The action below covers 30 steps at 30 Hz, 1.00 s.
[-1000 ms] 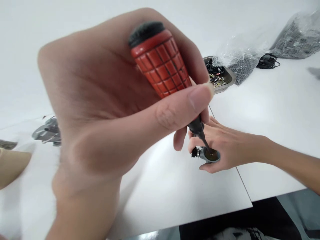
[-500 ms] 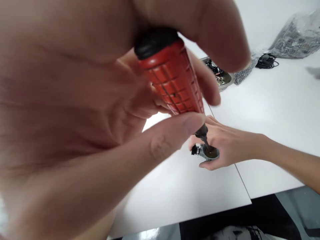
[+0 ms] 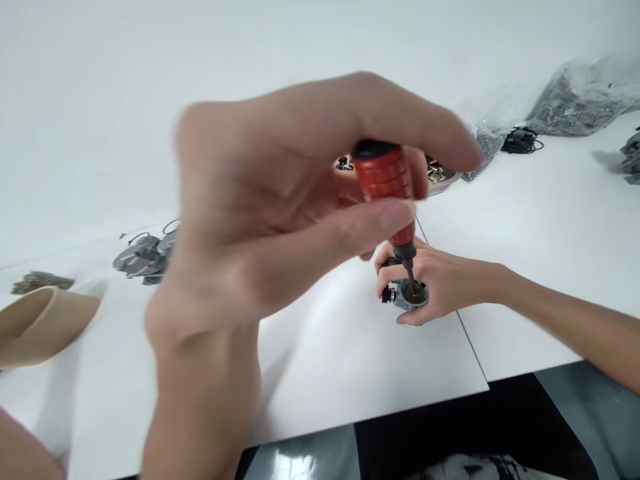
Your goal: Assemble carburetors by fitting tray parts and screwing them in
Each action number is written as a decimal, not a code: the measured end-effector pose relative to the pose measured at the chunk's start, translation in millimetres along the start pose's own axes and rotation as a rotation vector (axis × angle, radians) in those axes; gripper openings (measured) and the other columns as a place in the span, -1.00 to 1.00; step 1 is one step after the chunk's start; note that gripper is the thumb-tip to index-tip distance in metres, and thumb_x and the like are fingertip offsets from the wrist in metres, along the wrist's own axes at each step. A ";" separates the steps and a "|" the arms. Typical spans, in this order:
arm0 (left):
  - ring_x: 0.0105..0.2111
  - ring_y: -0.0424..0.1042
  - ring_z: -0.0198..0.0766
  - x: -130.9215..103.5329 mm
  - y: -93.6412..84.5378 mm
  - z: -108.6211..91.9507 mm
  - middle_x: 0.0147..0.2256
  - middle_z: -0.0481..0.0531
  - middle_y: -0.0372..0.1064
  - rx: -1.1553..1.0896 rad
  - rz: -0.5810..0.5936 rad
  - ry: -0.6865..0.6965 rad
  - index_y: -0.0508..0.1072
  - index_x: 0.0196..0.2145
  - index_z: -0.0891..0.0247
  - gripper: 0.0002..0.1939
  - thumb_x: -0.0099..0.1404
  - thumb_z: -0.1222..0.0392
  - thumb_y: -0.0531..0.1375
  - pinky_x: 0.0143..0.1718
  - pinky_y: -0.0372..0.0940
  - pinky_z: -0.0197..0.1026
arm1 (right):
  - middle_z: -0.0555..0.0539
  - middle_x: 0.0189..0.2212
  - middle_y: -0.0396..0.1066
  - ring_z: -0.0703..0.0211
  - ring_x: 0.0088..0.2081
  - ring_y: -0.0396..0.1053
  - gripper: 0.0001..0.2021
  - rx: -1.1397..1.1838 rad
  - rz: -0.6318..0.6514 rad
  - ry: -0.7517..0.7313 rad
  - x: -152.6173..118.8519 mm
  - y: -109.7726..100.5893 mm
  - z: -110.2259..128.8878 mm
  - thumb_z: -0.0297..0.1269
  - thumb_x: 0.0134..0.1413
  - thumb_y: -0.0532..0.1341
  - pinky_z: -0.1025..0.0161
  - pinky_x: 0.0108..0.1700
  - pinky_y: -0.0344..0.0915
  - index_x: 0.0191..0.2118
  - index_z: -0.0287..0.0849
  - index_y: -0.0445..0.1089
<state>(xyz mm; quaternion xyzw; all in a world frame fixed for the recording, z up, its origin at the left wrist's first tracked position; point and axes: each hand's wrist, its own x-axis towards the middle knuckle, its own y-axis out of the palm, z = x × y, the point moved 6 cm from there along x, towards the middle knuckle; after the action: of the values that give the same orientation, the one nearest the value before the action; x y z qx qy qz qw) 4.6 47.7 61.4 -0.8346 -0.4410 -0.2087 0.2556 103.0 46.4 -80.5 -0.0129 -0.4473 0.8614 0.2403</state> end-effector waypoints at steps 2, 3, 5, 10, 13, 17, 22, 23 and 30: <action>-0.20 0.54 -0.34 3.4 2.7 2.2 -0.21 0.00 0.55 0.117 0.012 0.065 0.56 -0.08 0.28 -0.72 0.25 0.18 0.30 -0.34 0.46 -0.43 | -0.13 -0.06 0.25 0.05 -0.02 0.17 -0.69 -0.006 0.005 0.011 -0.1 -0.3 0.1 -0.28 -0.03 0.37 0.05 0.12 0.11 -0.11 -0.12 0.39; -0.21 0.53 -0.36 4.4 2.0 1.8 -0.22 -0.01 0.55 0.148 -0.011 0.128 0.58 -0.14 0.35 -0.73 0.16 0.31 0.36 -0.32 0.48 -0.43 | -0.13 -0.06 0.25 0.05 -0.03 0.17 -0.69 -0.009 0.005 0.011 -0.1 -0.5 0.3 -0.28 -0.03 0.37 0.05 0.11 0.12 -0.12 -0.12 0.39; -0.34 0.52 -0.36 4.5 -1.6 2.3 -0.27 0.03 0.54 0.132 -0.065 0.189 0.55 -0.17 0.51 -0.63 0.01 0.45 0.42 -0.52 0.44 -0.43 | -0.13 -0.07 0.26 0.03 -0.01 0.16 -0.69 -0.014 0.001 0.003 -0.5 -1.0 0.5 -0.28 -0.03 0.36 0.05 0.12 0.13 -0.12 -0.11 0.39; -0.36 0.53 -0.31 -2.1 5.7 -1.4 -0.20 0.10 0.52 0.076 0.165 0.076 0.51 -0.08 0.44 -0.75 0.27 0.41 0.22 -0.53 0.43 -0.31 | -0.12 -0.09 0.27 0.04 -0.02 0.19 -0.66 -0.009 -0.024 -0.011 -1.9 -2.5 0.7 -0.25 -0.04 0.37 0.04 0.13 0.15 -0.10 -0.12 0.40; -0.29 0.52 -0.37 -7.2 8.6 -9.0 -0.21 -0.02 0.51 0.145 0.185 0.149 0.54 -0.14 0.26 -0.75 0.20 0.33 0.32 -0.39 0.48 -0.33 | -0.11 -0.07 0.30 0.03 0.04 0.21 -0.64 0.030 -0.006 0.016 -1.5 -0.6 -0.6 -0.24 -0.03 0.39 0.02 0.19 0.13 -0.07 -0.10 0.42; -0.43 0.46 -0.44 -8.9 -1.0 2.6 -0.31 0.01 0.50 0.082 -0.024 0.026 0.49 -0.08 0.37 -0.65 0.14 0.44 0.33 -0.63 0.30 -0.44 | -0.10 0.20 0.19 -0.06 0.24 0.09 -0.55 0.083 0.077 0.039 -0.4 4.1 -6.2 -0.05 -0.03 0.41 -0.07 0.30 0.04 0.01 0.02 0.46; -0.47 0.43 -0.43 -10.8 3.0 3.2 -0.37 0.00 0.44 0.057 0.064 -0.078 0.52 -0.18 0.33 -0.80 0.20 0.40 0.29 -0.61 0.30 -0.38 | -0.11 0.33 0.07 -0.24 0.34 -0.03 -0.03 0.036 0.187 0.222 -7.2 -29.7 -18.3 0.09 -0.24 0.47 -0.20 0.28 0.10 0.33 0.08 0.13; -0.49 0.42 -0.45 -11.2 2.8 -0.1 -0.40 -0.03 0.43 0.084 0.042 -0.065 0.53 -0.21 0.31 -0.81 0.17 0.38 0.32 -0.59 0.31 -0.39 | -0.10 0.29 0.15 -0.19 0.30 0.08 -0.10 0.024 0.186 0.244 -8.1 -45.2 -14.8 0.07 -0.17 0.45 -0.15 0.25 0.18 0.31 0.05 0.16; -0.47 0.53 -0.31 -16.4 5.1 -0.8 -0.37 -0.04 0.52 0.059 -0.120 -0.222 0.28 0.05 0.18 -0.47 0.16 0.31 0.35 -0.67 0.23 -0.38 | 0.13 -0.37 0.46 0.39 -0.36 0.39 -0.91 -0.236 -0.382 0.134 2.9 -158.7 72.7 -0.27 0.21 0.22 0.33 -0.36 0.33 -0.25 -0.05 0.49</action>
<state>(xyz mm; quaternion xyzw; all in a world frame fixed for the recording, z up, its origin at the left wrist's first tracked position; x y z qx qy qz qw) 0.2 34.5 51.4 -0.8170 -0.5215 -0.1169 0.2167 147.1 68.9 86.9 -0.0129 -0.5222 0.7392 0.4250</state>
